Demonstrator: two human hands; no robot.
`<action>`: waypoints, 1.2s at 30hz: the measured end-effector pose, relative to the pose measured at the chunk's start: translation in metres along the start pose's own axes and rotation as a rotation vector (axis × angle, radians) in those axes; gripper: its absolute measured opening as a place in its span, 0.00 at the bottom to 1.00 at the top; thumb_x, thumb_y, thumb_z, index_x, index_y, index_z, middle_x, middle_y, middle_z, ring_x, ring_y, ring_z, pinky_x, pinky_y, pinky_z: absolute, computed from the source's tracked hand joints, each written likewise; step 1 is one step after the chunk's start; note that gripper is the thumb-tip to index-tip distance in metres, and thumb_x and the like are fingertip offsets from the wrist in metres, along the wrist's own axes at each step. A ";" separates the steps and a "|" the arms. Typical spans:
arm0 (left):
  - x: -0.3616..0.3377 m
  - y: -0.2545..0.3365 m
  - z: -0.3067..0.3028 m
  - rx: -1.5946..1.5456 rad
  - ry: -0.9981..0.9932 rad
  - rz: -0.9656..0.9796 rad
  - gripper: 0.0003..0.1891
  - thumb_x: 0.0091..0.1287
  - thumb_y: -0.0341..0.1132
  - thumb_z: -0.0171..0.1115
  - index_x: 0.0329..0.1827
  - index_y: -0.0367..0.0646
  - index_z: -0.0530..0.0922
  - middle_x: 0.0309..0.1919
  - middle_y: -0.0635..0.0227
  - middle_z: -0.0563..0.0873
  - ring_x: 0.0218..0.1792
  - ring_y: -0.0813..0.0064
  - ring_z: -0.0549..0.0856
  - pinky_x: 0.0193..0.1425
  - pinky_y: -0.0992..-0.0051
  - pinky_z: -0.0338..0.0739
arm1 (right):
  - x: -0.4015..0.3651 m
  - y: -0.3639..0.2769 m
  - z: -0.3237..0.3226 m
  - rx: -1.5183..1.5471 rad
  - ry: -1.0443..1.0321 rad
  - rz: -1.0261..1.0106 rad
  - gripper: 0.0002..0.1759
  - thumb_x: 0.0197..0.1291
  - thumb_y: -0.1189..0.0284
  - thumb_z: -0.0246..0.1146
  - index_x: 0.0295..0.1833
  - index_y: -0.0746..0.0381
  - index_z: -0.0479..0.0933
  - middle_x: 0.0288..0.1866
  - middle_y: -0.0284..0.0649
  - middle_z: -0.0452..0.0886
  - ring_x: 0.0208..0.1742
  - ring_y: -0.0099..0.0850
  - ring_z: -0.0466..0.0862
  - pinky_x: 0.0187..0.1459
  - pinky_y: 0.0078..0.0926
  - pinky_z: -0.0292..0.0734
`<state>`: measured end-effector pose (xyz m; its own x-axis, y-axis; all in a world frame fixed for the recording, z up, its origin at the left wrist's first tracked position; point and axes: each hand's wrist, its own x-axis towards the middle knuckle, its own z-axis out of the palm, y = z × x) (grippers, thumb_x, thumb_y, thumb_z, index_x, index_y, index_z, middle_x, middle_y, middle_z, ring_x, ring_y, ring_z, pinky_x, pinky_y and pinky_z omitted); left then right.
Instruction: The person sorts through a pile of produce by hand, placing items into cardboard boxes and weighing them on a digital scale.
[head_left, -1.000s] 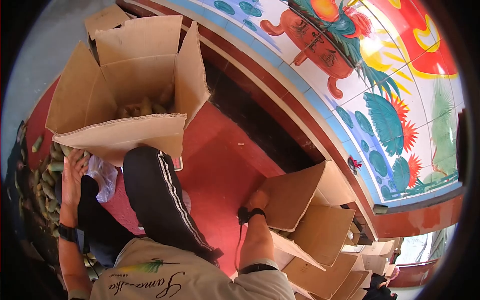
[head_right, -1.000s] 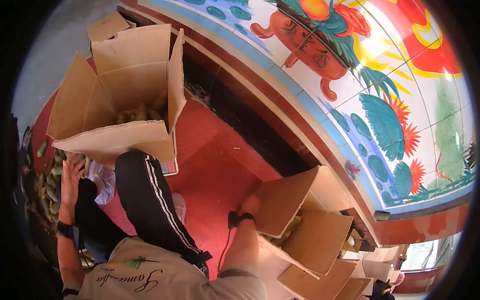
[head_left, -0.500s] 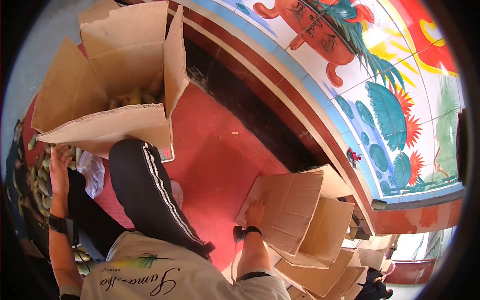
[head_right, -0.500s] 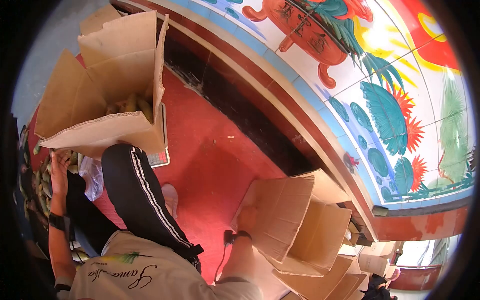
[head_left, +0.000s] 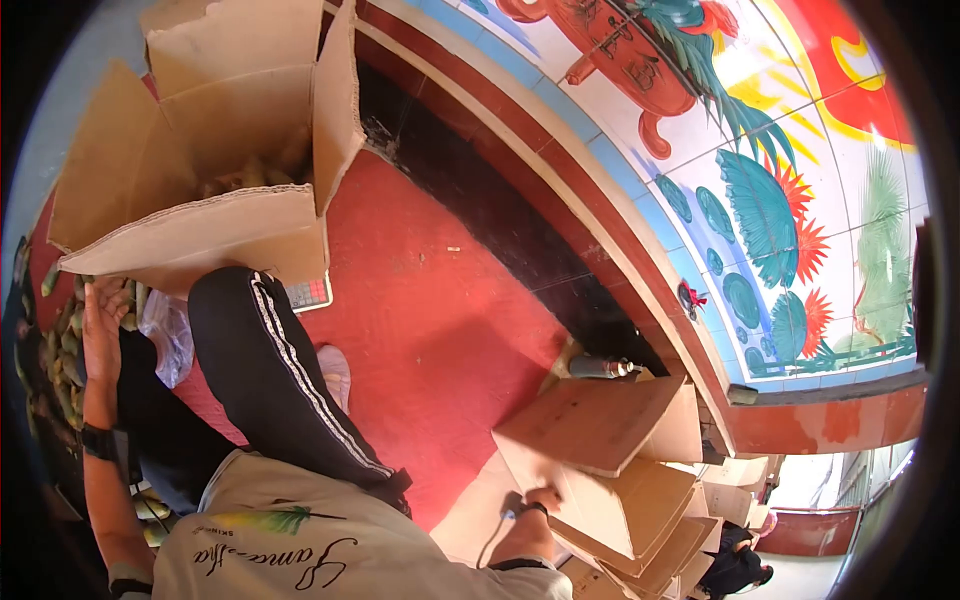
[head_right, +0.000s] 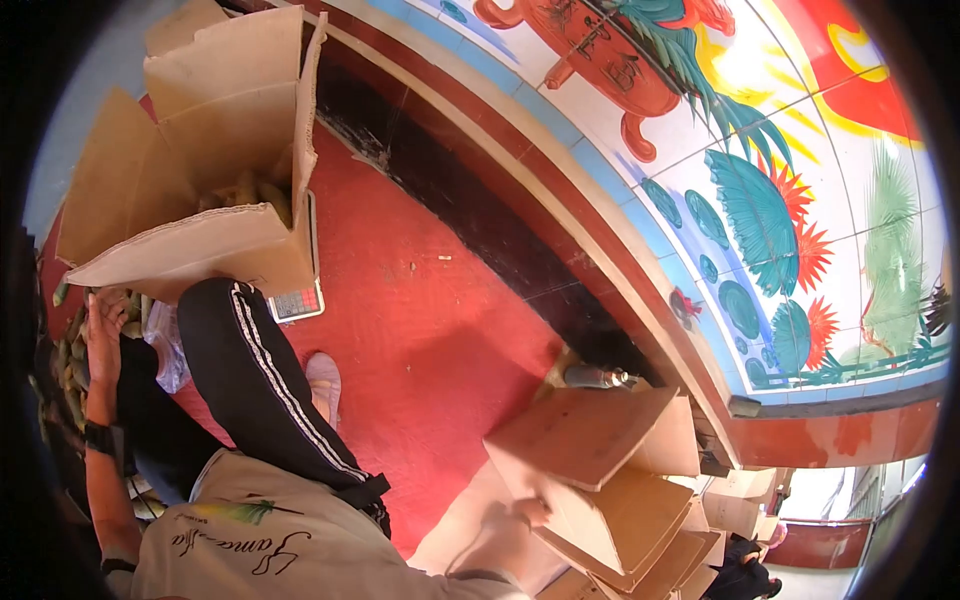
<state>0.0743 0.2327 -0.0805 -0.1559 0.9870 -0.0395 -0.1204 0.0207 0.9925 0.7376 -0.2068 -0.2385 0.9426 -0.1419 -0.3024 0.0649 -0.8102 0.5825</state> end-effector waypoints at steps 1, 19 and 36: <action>-0.003 0.005 0.008 0.022 0.018 -0.012 0.28 0.70 0.55 0.40 0.57 0.38 0.69 0.50 0.64 0.77 0.47 0.76 0.75 0.52 0.76 0.65 | -0.004 0.016 -0.009 0.070 -0.012 -0.008 0.26 0.50 0.62 0.56 0.56 0.59 0.73 0.60 0.39 0.71 0.61 0.37 0.68 0.56 0.41 0.66; 0.033 0.105 0.009 0.301 0.312 0.128 0.25 0.69 0.55 0.40 0.41 0.41 0.74 0.34 0.67 0.78 0.36 0.76 0.78 0.39 0.77 0.70 | -0.241 -0.285 -0.363 1.152 -0.082 -1.760 0.27 0.66 0.52 0.46 0.45 0.67 0.74 0.32 0.42 0.80 0.30 0.30 0.81 0.33 0.24 0.74; 0.116 0.139 0.036 0.976 -0.071 0.016 0.23 0.54 0.49 0.60 0.32 0.32 0.79 0.25 0.51 0.82 0.28 0.62 0.83 0.32 0.66 0.75 | -0.375 -0.315 -0.503 0.761 -0.341 -1.838 0.23 0.58 0.64 0.59 0.52 0.71 0.71 0.46 0.43 0.78 0.44 0.30 0.77 0.45 0.27 0.71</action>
<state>0.0749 0.3558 0.0573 -0.0871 0.9950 -0.0496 0.7505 0.0983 0.6535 0.5287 0.3878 0.0705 -0.1636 0.9648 -0.2060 0.4787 -0.1049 -0.8717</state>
